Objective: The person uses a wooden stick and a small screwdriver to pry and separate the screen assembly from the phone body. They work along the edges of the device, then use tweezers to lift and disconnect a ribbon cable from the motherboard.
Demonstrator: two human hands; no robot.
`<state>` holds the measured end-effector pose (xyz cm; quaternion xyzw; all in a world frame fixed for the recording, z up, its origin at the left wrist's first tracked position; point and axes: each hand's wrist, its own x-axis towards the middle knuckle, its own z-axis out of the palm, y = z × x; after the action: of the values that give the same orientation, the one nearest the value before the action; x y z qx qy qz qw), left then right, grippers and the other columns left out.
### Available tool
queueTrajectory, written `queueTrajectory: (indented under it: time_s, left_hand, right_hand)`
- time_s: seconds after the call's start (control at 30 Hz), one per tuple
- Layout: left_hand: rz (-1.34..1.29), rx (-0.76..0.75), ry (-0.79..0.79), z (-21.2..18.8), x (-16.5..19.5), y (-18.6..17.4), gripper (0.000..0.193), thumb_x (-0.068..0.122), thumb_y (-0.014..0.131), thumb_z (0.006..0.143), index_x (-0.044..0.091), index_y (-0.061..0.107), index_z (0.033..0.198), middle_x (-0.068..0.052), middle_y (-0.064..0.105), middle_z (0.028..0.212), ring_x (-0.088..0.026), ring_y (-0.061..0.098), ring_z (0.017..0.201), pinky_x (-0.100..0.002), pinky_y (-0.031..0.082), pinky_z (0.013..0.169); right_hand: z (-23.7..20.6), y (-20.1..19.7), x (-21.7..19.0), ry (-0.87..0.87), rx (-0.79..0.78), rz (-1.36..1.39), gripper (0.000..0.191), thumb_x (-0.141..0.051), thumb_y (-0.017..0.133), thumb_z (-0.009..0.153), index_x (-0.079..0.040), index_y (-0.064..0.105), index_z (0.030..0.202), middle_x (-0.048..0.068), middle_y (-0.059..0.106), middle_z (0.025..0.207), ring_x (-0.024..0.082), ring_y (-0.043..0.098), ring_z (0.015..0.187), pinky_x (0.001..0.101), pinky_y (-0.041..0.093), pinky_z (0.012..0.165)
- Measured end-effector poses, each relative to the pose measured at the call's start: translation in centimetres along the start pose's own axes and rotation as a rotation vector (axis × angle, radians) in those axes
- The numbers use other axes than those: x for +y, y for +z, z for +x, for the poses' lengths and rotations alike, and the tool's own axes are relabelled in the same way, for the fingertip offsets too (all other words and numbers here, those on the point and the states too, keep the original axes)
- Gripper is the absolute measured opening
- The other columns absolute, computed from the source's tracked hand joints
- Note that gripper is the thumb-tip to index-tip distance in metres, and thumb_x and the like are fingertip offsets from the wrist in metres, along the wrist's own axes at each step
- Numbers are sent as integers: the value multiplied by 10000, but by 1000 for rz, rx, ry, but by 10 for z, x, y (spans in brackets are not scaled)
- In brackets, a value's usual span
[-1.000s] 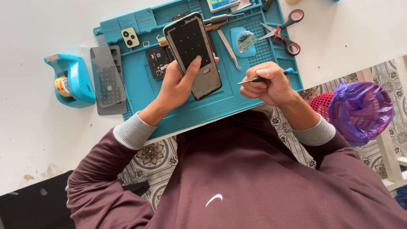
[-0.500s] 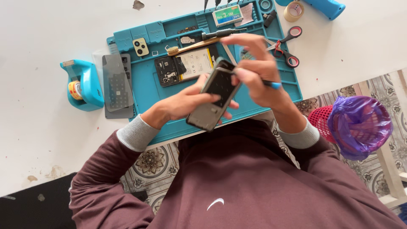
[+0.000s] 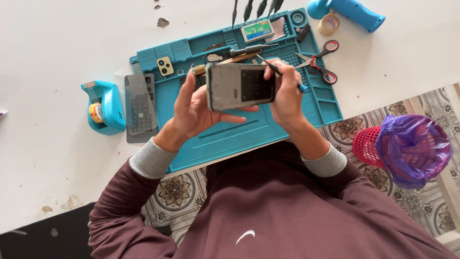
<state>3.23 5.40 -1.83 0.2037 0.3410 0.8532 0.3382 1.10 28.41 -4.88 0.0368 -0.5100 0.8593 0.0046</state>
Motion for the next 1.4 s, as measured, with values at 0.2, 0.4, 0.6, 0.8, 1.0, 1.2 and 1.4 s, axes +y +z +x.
queueTrajectory:
  time_s: [0.2, 0.4, 0.6, 0.8, 1.0, 1.2, 1.4]
  left_hand:
    - [511, 112, 300, -3, -9, -9, 1008, 763, 331, 999, 103, 38, 1702, -224, 347, 1631, -246, 608, 1096, -375, 576, 809]
    - [791, 361, 477, 0, 0, -1, 683, 415, 415, 1087, 13, 196, 1594, -225, 281, 1626, -312, 419, 1483, -494, 378, 1269]
    - [24, 359, 379, -4, 7, -10, 773, 81, 429, 880, 48, 255, 1632, -205, 509, 1490, -352, 538, 1397, -483, 480, 1215]
    - [-13, 456, 297, -5, 1, -30, 819, 8, 421, 820, 73, 294, 1626, -122, 532, 1338, -233, 559, 1153, -410, 542, 1056]
    - [2, 520, 264, -2, -10, -36, 797, 15, 402, 801, 56, 312, 1592, -115, 548, 1330, -215, 577, 1149, -388, 553, 1040]
    - [57, 508, 329, -1, -14, -36, 798, 29, 411, 810, 63, 298, 1600, -96, 547, 1292, -200, 571, 1155, -372, 555, 1056]
    - [50, 516, 348, -3, -17, -36, 809, 26, 415, 795, 52, 309, 1596, -101, 540, 1287, -199, 553, 1150, -374, 540, 1069]
  right_hand:
    - [-14, 25, 16, 212, 105, 181, 312, -280, 423, 1069, -69, 548, 876, 54, 600, 1002, 164, 566, 949, 314, 485, 867]
    - [-29, 50, 21, 272, -57, 178, 303, -289, 412, 1112, -79, 531, 928, 90, 583, 972, 176, 594, 890, 349, 524, 803]
    - [-30, 41, 14, -80, -232, -484, 274, -259, 393, 1066, -61, 582, 1060, 67, 602, 1094, 133, 594, 965, 295, 515, 845]
    - [-35, 11, -4, -116, -264, -734, 168, -143, 462, 1016, 3, 515, 952, 60, 571, 867, 135, 501, 735, 278, 443, 685]
    - [-39, 14, -15, -168, -391, -893, 149, -108, 563, 966, 20, 498, 924, 70, 534, 736, 142, 516, 612, 306, 414, 576]
    - [-50, 22, -20, -388, -565, -1101, 116, -87, 628, 942, -19, 607, 851, 106, 588, 723, 263, 587, 672, 387, 452, 627]
    - [-50, 20, -15, -422, -614, -1159, 92, -80, 608, 924, -8, 606, 867, 111, 602, 741, 289, 593, 698, 414, 463, 667]
